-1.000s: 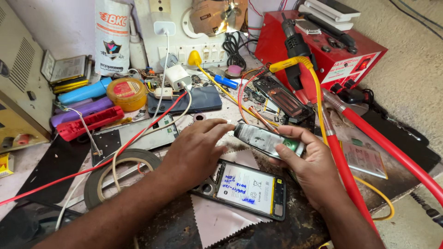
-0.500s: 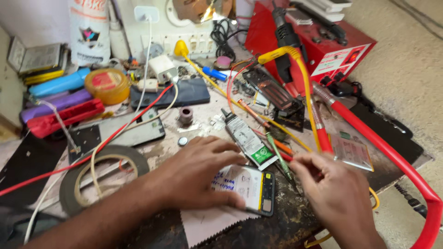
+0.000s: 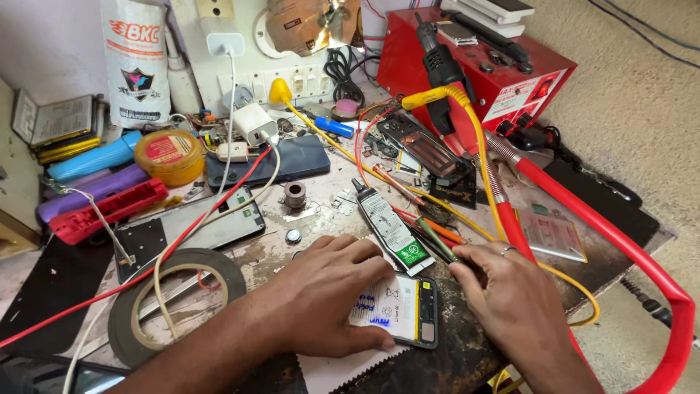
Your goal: The person removes a battery from a disassembled smartphone using a metal prying tool, then places a new battery into the phone chassis. The person handles the phone body, batteries, and prying tool throughout the process.
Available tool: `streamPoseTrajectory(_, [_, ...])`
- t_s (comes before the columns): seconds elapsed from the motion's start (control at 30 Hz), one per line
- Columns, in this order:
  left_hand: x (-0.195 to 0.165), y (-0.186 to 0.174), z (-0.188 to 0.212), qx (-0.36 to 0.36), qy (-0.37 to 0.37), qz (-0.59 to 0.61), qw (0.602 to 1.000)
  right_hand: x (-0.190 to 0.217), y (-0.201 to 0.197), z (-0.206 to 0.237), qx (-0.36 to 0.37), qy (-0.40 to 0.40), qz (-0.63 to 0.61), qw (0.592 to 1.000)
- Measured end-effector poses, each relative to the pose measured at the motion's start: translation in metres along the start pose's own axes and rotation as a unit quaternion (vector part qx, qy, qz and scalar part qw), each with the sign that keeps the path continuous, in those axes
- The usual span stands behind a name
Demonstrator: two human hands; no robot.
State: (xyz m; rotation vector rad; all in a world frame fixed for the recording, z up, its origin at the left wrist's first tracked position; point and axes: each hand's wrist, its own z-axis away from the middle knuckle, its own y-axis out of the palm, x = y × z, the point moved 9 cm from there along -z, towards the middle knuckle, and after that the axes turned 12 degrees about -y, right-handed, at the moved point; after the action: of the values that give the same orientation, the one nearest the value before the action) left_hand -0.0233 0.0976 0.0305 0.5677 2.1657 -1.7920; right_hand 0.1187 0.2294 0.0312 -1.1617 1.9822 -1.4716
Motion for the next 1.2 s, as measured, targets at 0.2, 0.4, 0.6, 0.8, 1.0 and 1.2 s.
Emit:
streamPoseTrajectory(0.2, [0.003, 0.0, -0.002, 0.028, -0.009, -0.009, 1.0, 0.002, -0.004, 0.0, -0.001, 0.034, -0.027, 0.999])
streamPoseTrajectory(0.4, [-0.001, -0.003, -0.003, 0.01, 0.026, -0.008, 1.0, 0.05, 0.005, -0.022, -0.032, -0.174, -0.139, 0.974])
streamPoseTrajectory(0.6, [-0.003, 0.008, -0.004, 0.048, -0.015, -0.062, 0.997, 0.05, 0.013, -0.041, -0.01, -0.148, -0.027, 0.989])
streamPoseTrajectory(0.8, [-0.005, 0.007, 0.008, 0.021, 0.001, -0.057, 0.998, 0.043, 0.022, -0.049, 0.052, -0.038, 0.025, 0.998])
streamPoseTrajectory(1.0, [0.001, 0.004, 0.009, 0.006, -0.011, -0.035, 0.999, 0.033, 0.019, -0.04, 0.088, 0.001, 0.065, 0.994])
streamPoseTrajectory(1.2, [0.004, -0.006, 0.023, 0.001, -0.033, -0.044, 0.999, 0.02, 0.004, -0.019, -0.04, -0.05, -0.159, 0.985])
